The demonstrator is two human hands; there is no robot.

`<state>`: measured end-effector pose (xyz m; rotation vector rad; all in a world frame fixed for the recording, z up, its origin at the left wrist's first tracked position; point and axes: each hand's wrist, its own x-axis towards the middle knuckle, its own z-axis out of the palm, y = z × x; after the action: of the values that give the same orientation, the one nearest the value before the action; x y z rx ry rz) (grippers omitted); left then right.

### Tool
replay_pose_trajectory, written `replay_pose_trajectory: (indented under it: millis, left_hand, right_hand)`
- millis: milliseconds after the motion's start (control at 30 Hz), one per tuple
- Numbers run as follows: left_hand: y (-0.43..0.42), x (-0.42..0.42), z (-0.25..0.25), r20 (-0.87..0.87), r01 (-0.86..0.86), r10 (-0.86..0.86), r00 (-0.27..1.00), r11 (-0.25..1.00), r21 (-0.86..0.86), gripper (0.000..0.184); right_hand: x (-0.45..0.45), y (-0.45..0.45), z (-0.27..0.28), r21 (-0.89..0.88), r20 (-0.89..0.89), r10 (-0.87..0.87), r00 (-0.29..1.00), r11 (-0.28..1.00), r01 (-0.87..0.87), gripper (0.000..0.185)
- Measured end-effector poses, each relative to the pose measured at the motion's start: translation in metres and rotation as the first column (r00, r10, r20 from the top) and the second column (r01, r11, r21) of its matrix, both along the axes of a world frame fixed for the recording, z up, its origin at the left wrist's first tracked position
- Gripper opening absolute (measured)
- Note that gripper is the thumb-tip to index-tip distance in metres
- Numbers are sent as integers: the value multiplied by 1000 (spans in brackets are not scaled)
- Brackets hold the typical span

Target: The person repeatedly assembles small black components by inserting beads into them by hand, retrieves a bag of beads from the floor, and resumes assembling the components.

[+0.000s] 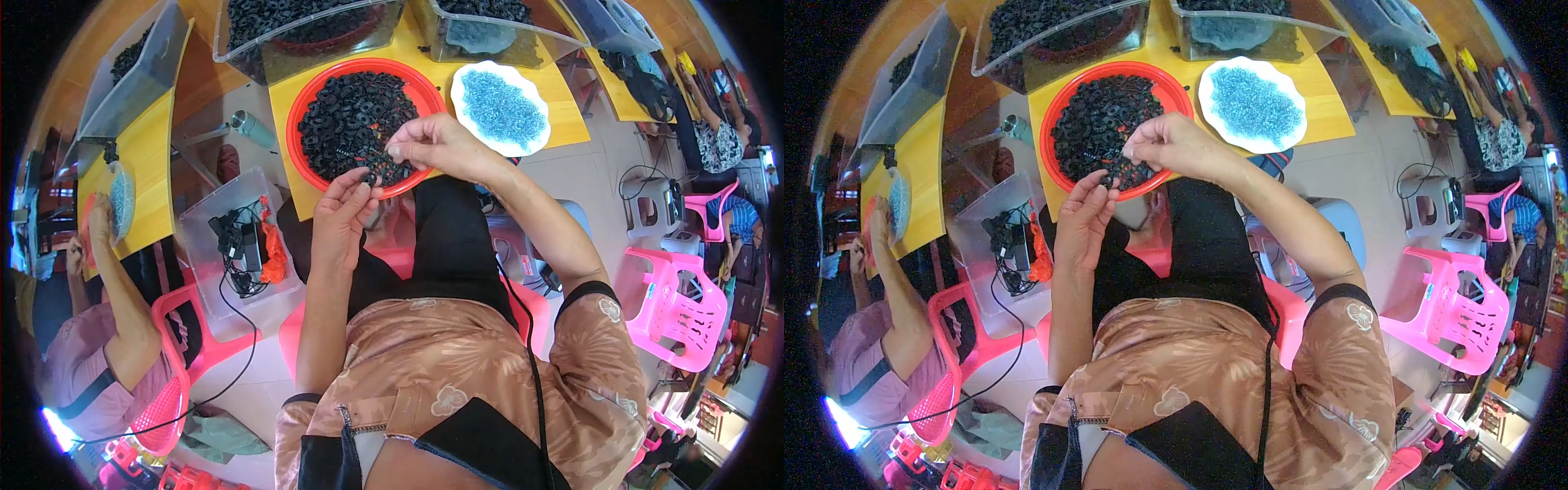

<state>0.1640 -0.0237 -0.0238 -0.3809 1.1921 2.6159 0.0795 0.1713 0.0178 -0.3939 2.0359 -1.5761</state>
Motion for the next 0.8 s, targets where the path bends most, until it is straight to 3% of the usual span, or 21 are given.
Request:
replay_pose_trajectory:
  millis: [133,367,800]
  left_hand:
    - [8,0,9,-29,-3,2,1000,999,-39,22]
    - [13,4,17,-98,-47,29,995,982,-181,19]
    - [16,12,26,-259,-103,-13,966,897,-430,17]
  right_hand:
    - [20,1,6,-94,13,10,1000,996,-9,17]
    - [32,-3,8,-86,-80,-26,996,996,19,17]
    - [46,-7,11,-155,73,-80,994,984,91,16]
